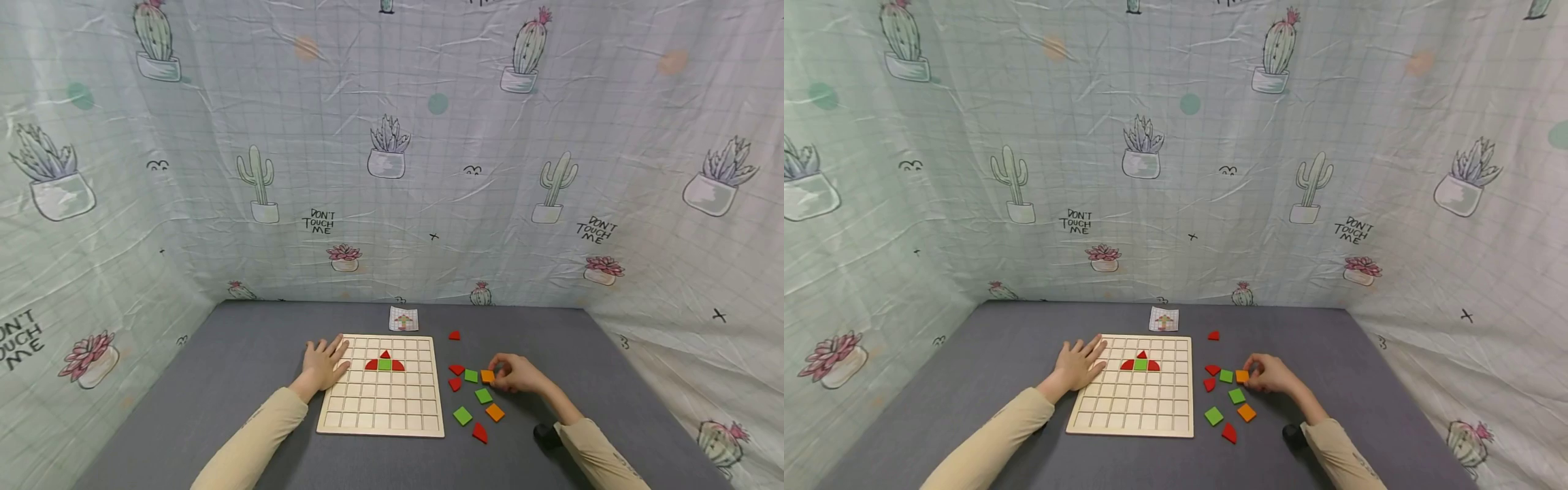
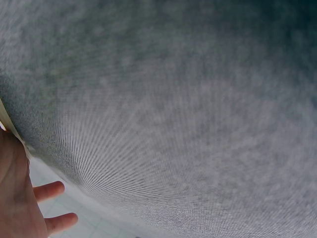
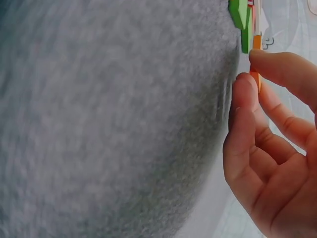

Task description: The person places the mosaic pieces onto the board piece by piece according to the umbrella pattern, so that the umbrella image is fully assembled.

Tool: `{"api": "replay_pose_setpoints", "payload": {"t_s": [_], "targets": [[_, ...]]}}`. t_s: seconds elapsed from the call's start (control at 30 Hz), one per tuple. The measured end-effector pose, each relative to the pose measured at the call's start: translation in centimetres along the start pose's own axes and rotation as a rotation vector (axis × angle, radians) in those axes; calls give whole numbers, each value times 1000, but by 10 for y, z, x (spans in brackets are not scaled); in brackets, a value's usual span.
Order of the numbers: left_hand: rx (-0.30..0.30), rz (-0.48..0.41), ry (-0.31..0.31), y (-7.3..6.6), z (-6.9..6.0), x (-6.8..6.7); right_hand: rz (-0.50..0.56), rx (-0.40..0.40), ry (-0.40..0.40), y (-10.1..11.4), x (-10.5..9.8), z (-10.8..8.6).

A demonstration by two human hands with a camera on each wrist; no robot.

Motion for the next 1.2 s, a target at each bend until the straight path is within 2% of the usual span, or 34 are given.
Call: {"api": "replay_pose_setpoints", "payload": {"t_s": [0.23, 0.47, 0.53, 0.67, 0.7, 0.8, 0.9, 0.93, 1.07, 1.17, 1.2], "targets": [[2, -22, -5, 0, -2, -3, 47, -25, -12, 4, 3, 0], [0, -19, -8, 1, -2, -3, 96, 10, -23, 14, 9, 3], [-4, -16, 8, 1, -1, -3, 121, 6, -15, 15, 10, 5], [-10, 15, 19, 3, 6, 13, 166, 17, -2, 20, 14, 7], [3, 28, -27, 5, 11, 30, 174, 16, 0, 21, 15, 8], [0, 49, -38, 6, 14, 38, 184, 17, -2, 26, 18, 10], [-4, 24, -26, 5, 12, 32, 183, 24, -12, 32, 23, 12], [-19, 8, 19, 3, 7, 15, 176, 27, -18, 34, 25, 13], [-7, -21, -2, 1, 1, 3, 157, 23, -26, 43, 34, 15], [-1, -7, -18, 0, -1, 1, 163, -18, -23, 51, 42, 15], [-3, -3, -13, -1, -1, 0, 169, -63, -17, 54, 44, 15]]}}
Point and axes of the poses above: each hand's wrist, its own z-axis towards the middle knuckle, its own x-axis out of the palm, y = z × x, the point moved 1 cm from there along z, towards the middle knuckle, and after that the axes turned 7 degrees about -y, right-handed, at the moved point
